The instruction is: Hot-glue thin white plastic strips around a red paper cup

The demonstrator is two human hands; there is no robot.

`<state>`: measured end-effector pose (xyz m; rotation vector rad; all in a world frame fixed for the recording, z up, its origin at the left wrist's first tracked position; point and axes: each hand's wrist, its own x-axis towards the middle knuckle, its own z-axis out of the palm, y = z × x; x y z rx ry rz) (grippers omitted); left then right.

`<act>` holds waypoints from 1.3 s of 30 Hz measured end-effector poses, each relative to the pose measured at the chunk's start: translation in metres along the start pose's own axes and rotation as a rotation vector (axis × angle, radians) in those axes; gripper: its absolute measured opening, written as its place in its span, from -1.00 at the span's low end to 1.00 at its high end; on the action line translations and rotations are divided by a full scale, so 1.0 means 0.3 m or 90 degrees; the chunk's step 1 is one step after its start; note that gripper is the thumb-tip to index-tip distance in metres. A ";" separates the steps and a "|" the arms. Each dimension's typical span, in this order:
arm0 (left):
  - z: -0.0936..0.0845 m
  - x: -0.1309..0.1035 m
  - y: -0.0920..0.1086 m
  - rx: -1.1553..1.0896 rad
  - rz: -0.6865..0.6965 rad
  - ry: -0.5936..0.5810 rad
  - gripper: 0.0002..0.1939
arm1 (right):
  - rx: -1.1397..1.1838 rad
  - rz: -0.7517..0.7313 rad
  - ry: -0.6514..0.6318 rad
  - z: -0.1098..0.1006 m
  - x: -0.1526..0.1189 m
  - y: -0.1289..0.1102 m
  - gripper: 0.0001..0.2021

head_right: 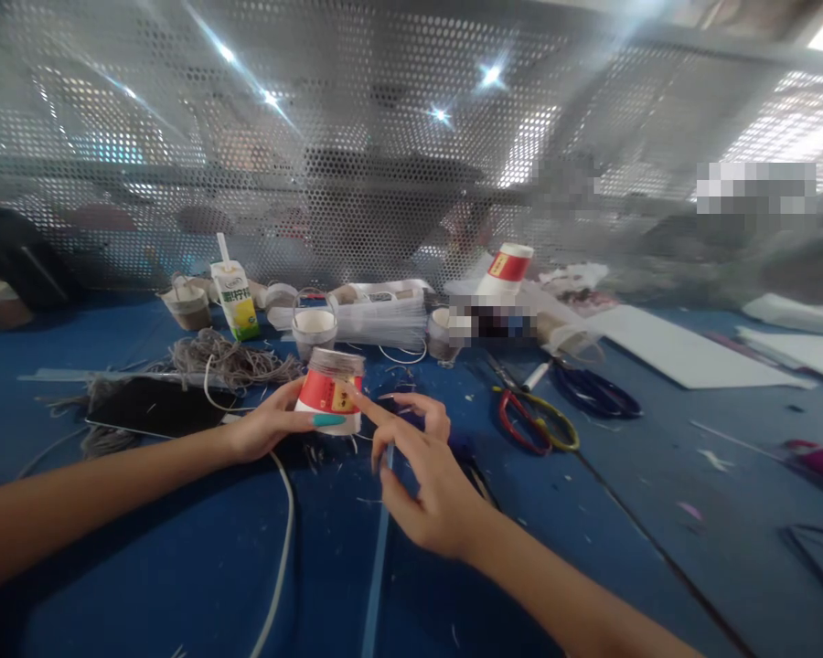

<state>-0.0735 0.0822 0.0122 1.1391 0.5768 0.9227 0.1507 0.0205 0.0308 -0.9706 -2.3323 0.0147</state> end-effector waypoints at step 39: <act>-0.016 0.004 0.006 0.039 -0.045 -0.071 -0.36 | 0.269 0.112 -0.005 -0.010 0.001 -0.008 -0.81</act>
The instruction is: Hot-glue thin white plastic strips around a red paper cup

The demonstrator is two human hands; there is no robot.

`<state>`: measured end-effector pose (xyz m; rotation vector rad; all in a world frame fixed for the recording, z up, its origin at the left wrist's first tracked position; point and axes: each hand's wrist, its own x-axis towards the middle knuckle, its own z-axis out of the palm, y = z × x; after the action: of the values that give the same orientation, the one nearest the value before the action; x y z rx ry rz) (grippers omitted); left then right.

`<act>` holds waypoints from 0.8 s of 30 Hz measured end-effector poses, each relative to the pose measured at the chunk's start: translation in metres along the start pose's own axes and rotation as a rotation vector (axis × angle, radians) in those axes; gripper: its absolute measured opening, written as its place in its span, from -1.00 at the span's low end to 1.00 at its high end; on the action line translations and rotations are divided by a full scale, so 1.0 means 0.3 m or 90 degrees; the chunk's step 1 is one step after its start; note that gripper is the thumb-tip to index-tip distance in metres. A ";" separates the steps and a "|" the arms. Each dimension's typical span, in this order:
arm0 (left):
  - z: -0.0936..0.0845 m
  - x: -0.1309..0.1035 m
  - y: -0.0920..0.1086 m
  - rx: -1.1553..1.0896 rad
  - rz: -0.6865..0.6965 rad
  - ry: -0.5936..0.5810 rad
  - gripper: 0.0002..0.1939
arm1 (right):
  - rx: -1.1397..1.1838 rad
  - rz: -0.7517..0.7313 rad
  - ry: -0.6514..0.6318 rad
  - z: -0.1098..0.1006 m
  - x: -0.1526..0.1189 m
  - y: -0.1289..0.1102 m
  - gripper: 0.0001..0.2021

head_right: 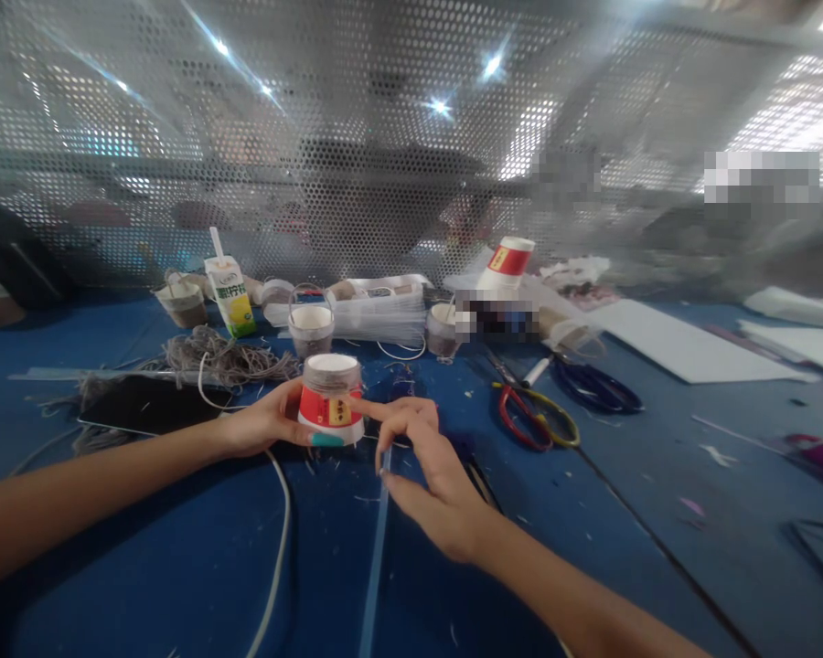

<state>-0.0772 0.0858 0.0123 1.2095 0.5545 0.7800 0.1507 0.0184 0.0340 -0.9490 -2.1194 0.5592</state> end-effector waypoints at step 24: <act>0.032 -0.006 -0.006 0.077 0.032 0.055 -0.37 | -0.218 -0.106 -0.043 0.016 0.000 -0.022 -0.71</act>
<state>-0.0709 0.0782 0.0132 1.3092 0.6520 0.8542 0.1442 0.0137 0.0352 -0.9326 -2.3759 0.1478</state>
